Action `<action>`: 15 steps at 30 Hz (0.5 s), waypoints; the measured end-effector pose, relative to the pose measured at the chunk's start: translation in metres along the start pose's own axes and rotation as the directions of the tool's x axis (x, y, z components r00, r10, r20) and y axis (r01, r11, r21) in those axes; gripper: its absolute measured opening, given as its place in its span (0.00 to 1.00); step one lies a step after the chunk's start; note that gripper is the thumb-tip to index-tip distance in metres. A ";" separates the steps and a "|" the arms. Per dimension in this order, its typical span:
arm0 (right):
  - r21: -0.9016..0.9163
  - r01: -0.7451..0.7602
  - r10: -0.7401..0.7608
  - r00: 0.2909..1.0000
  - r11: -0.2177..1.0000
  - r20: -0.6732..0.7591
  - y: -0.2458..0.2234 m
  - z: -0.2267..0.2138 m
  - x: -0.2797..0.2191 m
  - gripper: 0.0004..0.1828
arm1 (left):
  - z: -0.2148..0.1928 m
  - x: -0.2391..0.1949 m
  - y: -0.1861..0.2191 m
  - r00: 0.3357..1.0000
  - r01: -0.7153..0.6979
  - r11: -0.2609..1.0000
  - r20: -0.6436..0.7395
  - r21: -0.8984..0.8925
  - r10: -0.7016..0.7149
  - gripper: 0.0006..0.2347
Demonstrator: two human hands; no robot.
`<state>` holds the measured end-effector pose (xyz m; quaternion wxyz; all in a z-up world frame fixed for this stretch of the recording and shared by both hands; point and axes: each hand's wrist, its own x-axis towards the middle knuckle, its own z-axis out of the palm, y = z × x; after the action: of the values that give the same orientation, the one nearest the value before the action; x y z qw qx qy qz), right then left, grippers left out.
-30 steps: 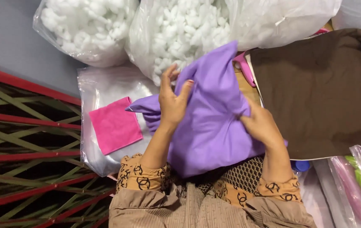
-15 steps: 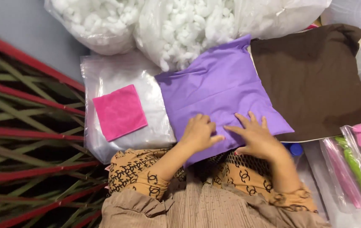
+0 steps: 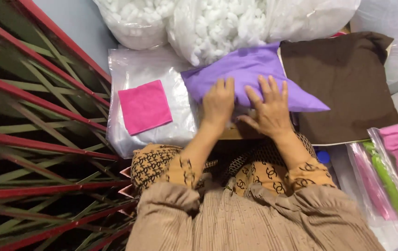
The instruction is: The person stuffs a purple pillowcase with white cotton batting by hand, repeatedly adding material and smoothing the surface. They then use a pink lint roller to clean the exterior of the filled pillow.
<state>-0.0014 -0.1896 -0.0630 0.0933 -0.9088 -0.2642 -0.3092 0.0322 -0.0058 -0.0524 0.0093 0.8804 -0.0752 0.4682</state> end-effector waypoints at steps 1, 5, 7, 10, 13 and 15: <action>-0.004 0.001 -0.001 1.000 1.000 -0.007 0.018 0.015 0.002 0.53 | 0.004 0.019 -0.005 1.000 -0.002 1.000 -0.007 0.000 0.002 0.02; -0.163 -0.137 0.104 0.976 0.977 -0.193 0.071 0.002 0.032 0.28 | -0.011 0.093 -0.022 0.981 -0.123 0.991 -0.147 0.053 0.129 0.02; -0.014 -0.217 0.208 0.952 0.976 -0.224 0.073 -0.043 0.062 0.34 | -0.029 0.118 -0.033 0.964 -0.151 0.983 -0.202 0.108 0.171 0.04; -0.164 -0.127 0.048 0.908 0.978 -0.416 0.065 -0.106 0.101 0.27 | -0.061 0.146 -0.047 0.981 -0.067 0.983 -0.171 0.171 0.097 0.09; -0.361 0.068 -0.197 0.921 0.930 -0.335 0.069 -0.146 0.113 0.13 | -0.120 0.161 -0.061 0.970 0.019 0.988 -0.241 0.150 0.018 0.02; -0.260 0.011 -0.111 0.922 0.965 -0.371 0.074 -0.182 0.109 0.23 | -0.159 0.162 -0.063 0.989 -0.003 0.946 -0.141 -0.324 -0.045 0.08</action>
<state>0.0180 -0.2665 0.1478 0.0165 -0.8266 -0.2277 -0.5144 -0.0006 0.0503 0.1740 0.1638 0.8308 -0.1407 0.5129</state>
